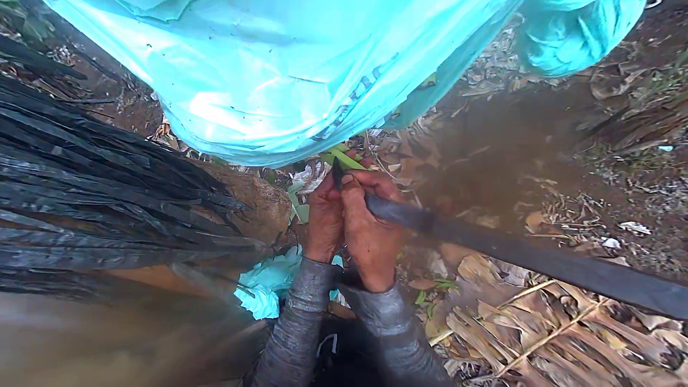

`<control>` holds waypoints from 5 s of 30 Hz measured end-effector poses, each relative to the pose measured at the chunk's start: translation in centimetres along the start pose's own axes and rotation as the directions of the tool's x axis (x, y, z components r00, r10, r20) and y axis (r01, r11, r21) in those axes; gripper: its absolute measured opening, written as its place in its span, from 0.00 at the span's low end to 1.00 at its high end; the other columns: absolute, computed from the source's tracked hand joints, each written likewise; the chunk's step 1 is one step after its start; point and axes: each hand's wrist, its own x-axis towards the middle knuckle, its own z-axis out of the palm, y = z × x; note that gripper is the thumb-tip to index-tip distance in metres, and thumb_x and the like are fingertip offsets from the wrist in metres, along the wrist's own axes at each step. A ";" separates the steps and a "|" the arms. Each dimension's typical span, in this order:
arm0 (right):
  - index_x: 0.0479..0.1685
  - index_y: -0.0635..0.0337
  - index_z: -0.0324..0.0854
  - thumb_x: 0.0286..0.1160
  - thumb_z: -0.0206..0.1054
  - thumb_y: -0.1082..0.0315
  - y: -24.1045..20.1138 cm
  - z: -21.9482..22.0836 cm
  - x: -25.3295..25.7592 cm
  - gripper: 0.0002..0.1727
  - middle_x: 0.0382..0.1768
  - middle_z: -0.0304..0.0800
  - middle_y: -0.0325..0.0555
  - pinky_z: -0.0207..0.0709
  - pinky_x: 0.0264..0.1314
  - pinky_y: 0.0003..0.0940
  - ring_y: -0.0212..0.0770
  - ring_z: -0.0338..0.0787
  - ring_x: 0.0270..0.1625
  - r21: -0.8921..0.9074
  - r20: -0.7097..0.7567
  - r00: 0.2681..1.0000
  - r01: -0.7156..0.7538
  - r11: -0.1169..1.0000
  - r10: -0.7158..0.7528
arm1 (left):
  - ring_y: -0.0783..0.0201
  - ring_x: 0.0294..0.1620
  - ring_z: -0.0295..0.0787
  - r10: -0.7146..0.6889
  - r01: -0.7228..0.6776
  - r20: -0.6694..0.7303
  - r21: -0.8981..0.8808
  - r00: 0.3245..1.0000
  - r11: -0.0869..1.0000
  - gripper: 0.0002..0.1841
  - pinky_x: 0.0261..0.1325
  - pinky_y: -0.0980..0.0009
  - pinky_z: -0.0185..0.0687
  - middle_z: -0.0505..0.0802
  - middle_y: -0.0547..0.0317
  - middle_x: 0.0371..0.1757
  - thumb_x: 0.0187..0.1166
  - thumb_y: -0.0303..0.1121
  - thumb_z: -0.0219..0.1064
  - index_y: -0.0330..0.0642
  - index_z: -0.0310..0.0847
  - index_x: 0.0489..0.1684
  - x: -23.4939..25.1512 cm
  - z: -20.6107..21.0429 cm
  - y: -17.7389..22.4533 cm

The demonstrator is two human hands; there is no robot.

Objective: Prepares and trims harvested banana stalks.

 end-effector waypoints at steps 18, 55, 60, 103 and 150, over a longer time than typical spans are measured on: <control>0.47 0.61 0.88 0.79 0.67 0.72 0.0 0.6 -0.6 0.06 0.34 0.91 0.34 0.85 0.37 0.21 0.24 0.89 0.34 -0.023 -0.025 0.998 -0.053 0.998 0.052 | 0.79 0.52 0.89 0.110 -0.092 -0.082 0.197 0.991 0.976 0.13 0.52 0.80 0.86 0.94 0.70 0.53 0.86 0.27 0.61 0.49 0.87 0.60 -0.5 0.3 0.3; 0.48 0.61 0.85 0.82 0.63 0.73 0.8 -0.9 -0.5 0.06 0.27 0.86 0.37 0.78 0.23 0.18 0.25 0.81 0.21 0.070 0.002 0.997 -0.081 0.994 0.081 | 0.71 0.61 0.90 0.145 -0.131 -0.042 0.245 0.988 0.961 0.27 0.53 0.77 0.88 0.85 0.62 0.76 0.87 0.26 0.60 0.51 0.69 0.86 -0.4 -0.9 -2.1; 0.46 0.61 0.86 0.80 0.65 0.73 0.9 -1.0 -0.6 0.05 0.26 0.86 0.35 0.77 0.22 0.19 0.25 0.81 0.21 0.035 0.035 0.993 -0.113 0.993 0.111 | 0.68 0.64 0.88 0.163 -0.147 -0.020 0.327 0.986 0.934 0.27 0.60 0.74 0.87 0.84 0.60 0.77 0.88 0.26 0.57 0.49 0.66 0.87 -0.5 -1.1 -2.1; 0.49 0.57 0.86 0.84 0.63 0.69 1.3 -1.7 -0.9 0.06 0.27 0.84 0.38 0.75 0.18 0.18 0.26 0.78 0.19 0.156 0.008 0.987 -0.157 0.975 0.157 | 0.82 0.24 0.77 0.089 -0.082 -0.051 0.129 0.995 0.988 0.29 0.17 0.88 0.69 0.85 0.64 0.74 0.86 0.21 0.57 0.54 0.68 0.86 -0.9 -0.7 -2.2; 0.47 0.51 0.86 0.83 0.65 0.68 -1.0 -8.8 1.6 0.05 0.31 0.93 0.33 0.89 0.26 0.28 0.32 0.90 0.25 0.118 0.134 0.991 0.005 0.993 -0.021 | 0.58 0.54 0.94 0.070 -0.032 -0.140 0.252 0.988 0.967 0.23 0.59 0.60 0.92 0.93 0.48 0.61 0.83 0.26 0.66 0.36 0.76 0.77 2.5 1.3 -1.9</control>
